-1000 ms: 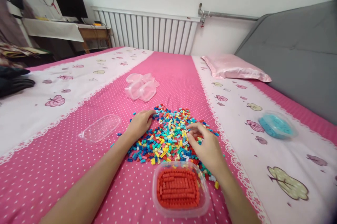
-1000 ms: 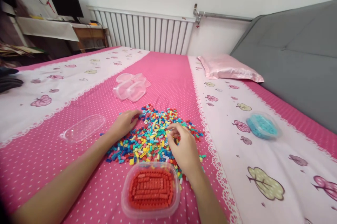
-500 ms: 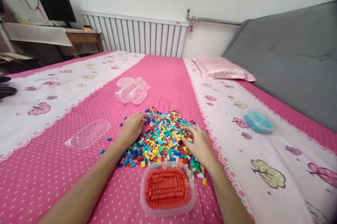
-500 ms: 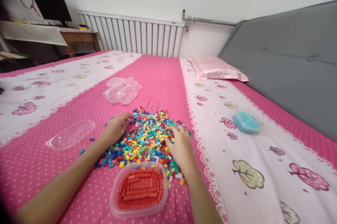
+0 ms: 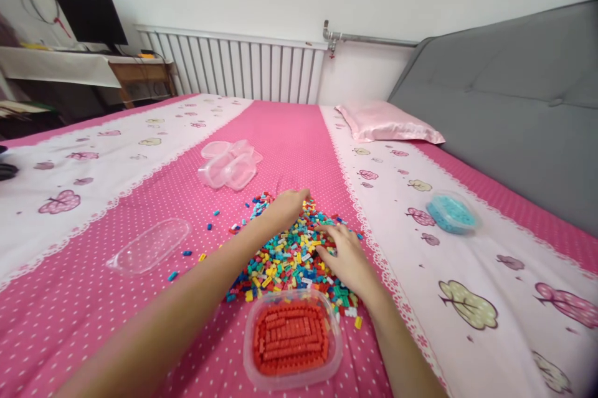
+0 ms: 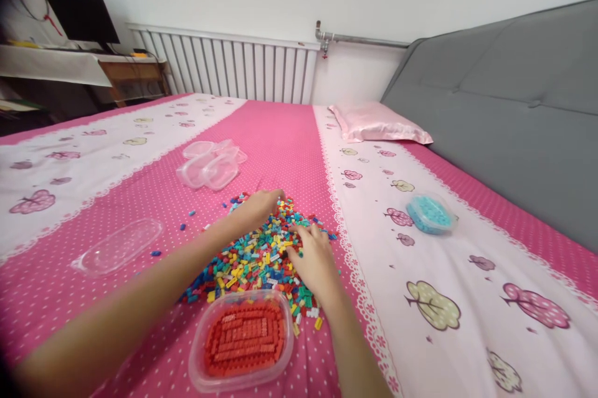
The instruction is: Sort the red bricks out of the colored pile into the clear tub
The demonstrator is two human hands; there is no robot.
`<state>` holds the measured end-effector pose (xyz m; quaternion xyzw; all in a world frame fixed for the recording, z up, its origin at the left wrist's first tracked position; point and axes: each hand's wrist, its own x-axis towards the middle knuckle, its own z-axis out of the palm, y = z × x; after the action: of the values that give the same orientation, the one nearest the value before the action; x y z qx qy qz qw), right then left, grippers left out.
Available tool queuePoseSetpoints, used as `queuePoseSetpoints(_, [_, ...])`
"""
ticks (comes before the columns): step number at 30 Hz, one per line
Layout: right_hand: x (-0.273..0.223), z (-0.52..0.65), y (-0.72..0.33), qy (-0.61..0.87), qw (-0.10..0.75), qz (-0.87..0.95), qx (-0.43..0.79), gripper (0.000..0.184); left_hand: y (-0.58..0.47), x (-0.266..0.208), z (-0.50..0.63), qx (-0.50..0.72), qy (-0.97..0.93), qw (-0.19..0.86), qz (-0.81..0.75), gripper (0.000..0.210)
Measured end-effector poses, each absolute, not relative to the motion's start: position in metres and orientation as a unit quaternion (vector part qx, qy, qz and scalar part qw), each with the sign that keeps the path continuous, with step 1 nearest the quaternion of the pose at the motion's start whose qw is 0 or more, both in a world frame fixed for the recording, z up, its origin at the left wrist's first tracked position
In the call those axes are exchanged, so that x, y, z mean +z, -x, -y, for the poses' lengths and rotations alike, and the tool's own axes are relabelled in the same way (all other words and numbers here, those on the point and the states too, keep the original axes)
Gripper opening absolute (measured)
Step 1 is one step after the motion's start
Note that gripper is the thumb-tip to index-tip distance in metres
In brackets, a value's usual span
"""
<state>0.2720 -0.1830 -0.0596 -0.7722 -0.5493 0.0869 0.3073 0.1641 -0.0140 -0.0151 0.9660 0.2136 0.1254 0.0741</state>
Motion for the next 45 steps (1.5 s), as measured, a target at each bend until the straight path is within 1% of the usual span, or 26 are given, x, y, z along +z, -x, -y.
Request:
queuePoseSetpoints(2, [-0.058,0.184,-0.274,0.766,0.306,0.557,0.095,0.037,-0.185,-0.017,0.013,0.087,-0.970,0.041,-0.224,0.033])
queuePoseSetpoints(6, [-0.055,0.185,-0.277,0.759,0.298,0.567,0.113,0.038,-0.201,-0.021,0.009,0.034,-0.972,-0.015,-0.233,0.021])
queuePoseSetpoints(10, [-0.053,0.184,-0.278,0.762,0.288,0.569,0.116,0.041,-0.200,-0.017,0.003,0.002,-0.970,-0.049,-0.239,0.027])
queuePoseSetpoints(15, [-0.054,0.185,-0.277,0.764,0.288,0.568,0.108,0.041,-0.200,-0.017,0.006,0.007,-0.968,-0.057,-0.243,0.031])
queuePoseSetpoints(17, [-0.056,0.185,-0.277,0.761,0.293,0.569,0.102,0.041,-0.200,-0.018,0.007,0.020,-0.968,-0.053,-0.244,0.029])
queuePoseSetpoints(20, [-0.057,0.185,-0.277,0.752,0.317,0.569,0.097,0.039,-0.194,-0.015,0.010,0.058,-0.966,-0.043,-0.249,0.017])
queuePoseSetpoints(22, [-0.055,0.184,-0.278,0.748,0.349,0.557,0.095,0.034,-0.180,-0.009,0.014,0.092,-0.963,-0.037,-0.251,0.013])
queuePoseSetpoints(25, [-0.048,0.183,-0.282,0.736,0.421,0.524,0.082,0.021,-0.143,0.000,0.026,0.144,-0.956,-0.032,-0.255,0.015])
queuePoseSetpoints(29, [-0.032,0.184,-0.276,0.692,0.522,0.491,0.080,0.020,-0.090,-0.002,0.049,0.214,-0.942,-0.033,-0.257,0.012])
queuePoseSetpoints(31, [-0.025,0.186,-0.265,0.659,0.540,0.511,0.113,0.020,-0.076,-0.008,0.060,0.249,-0.942,-0.039,-0.220,0.010])
queuePoseSetpoints(36, [-0.017,0.192,-0.233,0.616,0.496,0.585,0.181,0.013,-0.073,-0.014,0.079,0.276,-0.951,-0.063,-0.124,0.009])
queuePoseSetpoints(39, [-0.017,0.194,-0.227,0.620,0.490,0.581,0.196,0.007,-0.071,-0.008,0.081,0.298,-0.946,-0.085,-0.098,0.014])
queuePoseSetpoints(45, [-0.020,0.194,-0.228,0.628,0.470,0.566,0.256,0.005,-0.065,-0.005,0.084,0.319,-0.940,-0.097,-0.075,0.022])
